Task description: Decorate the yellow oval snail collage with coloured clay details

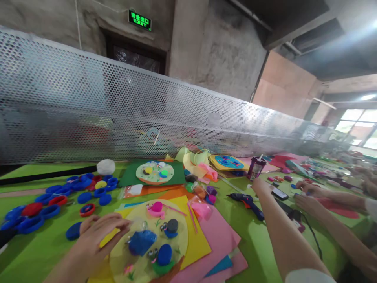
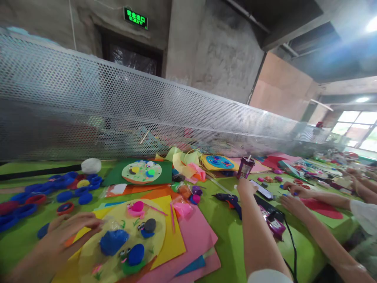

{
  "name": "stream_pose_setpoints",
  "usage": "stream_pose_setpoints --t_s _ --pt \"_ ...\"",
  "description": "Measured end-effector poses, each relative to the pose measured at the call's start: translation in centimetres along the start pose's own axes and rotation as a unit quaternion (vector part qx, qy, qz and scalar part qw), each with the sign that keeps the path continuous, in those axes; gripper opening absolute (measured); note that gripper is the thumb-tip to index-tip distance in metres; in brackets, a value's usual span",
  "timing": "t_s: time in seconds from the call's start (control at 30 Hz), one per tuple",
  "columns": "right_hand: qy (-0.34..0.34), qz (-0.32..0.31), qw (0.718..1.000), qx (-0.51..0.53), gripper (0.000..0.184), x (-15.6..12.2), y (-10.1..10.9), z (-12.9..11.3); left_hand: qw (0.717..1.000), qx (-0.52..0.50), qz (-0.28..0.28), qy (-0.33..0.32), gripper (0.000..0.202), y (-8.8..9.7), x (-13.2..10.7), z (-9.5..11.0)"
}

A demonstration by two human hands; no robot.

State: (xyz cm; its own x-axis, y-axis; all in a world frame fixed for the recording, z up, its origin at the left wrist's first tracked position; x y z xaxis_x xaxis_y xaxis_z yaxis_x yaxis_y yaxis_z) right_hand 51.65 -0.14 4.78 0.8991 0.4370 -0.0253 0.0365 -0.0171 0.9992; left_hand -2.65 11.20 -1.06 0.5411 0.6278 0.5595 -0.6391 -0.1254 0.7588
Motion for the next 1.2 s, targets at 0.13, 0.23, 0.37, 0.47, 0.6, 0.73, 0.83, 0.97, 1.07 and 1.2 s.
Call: stream_pose_setpoints --t_s 0.13,0.23,0.37,0.47,0.6,0.73,0.83,0.97,1.07,1.2 --pt "-0.032 -0.043 0.999 -0.002 0.031 0.7 -0.9 -0.1 1.000 0.014 -0.015 -0.017 0.013 0.3 -0.1 -0.1" --pt "-0.051 -0.059 0.997 0.006 0.030 0.9 -1.2 0.3 0.999 0.028 -0.022 -0.019 0.012 0.3 -0.2 0.0" --pt "-0.058 -0.048 0.997 0.015 0.031 0.3 -0.2 0.4 1.000 -0.007 -0.006 0.014 0.017 0.3 -0.5 0.4" --pt "0.012 -0.018 0.999 0.035 0.030 -1.4 1.6 -1.6 0.998 -0.045 -0.016 0.027 0.024 0.2 -0.5 0.7" --pt "0.215 0.031 0.973 0.081 0.024 -8.3 3.5 -7.4 0.990 -0.096 -0.062 0.080 0.027 0.4 -0.2 0.9" --pt "0.452 -0.003 0.884 0.120 0.017 -21.2 2.5 -13.3 0.943 -0.232 -0.145 0.188 0.033 0.2 0.2 1.5" --pt "0.558 -0.030 0.820 0.121 0.025 -30.2 1.3 -16.0 0.894 -0.359 -0.148 0.223 0.035 0.3 0.4 2.1" --pt "0.600 -0.057 0.790 0.114 0.042 -35.3 0.3 -18.8 0.861 -0.441 -0.128 0.219 0.034 0.6 0.5 2.4" --pt "0.587 -0.031 0.803 0.100 0.045 -35.2 0.3 -20.0 0.875 -0.433 -0.117 0.183 0.030 1.2 0.5 3.0" --pt "0.587 -0.017 0.804 0.091 0.040 -35.1 0.3 -20.1 0.926 -0.322 -0.094 0.173 0.028 2.1 0.3 3.9"
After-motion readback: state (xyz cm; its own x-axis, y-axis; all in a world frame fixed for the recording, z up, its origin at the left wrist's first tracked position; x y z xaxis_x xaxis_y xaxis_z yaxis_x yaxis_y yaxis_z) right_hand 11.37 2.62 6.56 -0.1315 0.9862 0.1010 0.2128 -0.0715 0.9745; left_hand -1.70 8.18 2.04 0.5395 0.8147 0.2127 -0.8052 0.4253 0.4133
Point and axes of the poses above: each hand's wrist, its own x-axis towards the middle knuckle, its own y-axis out of the back of the hand, z = x × y, the point moved 5 cm from there along x, towards the middle knuckle, and after that the axes turned 7 degrees about -z, right-handed, at the moved point
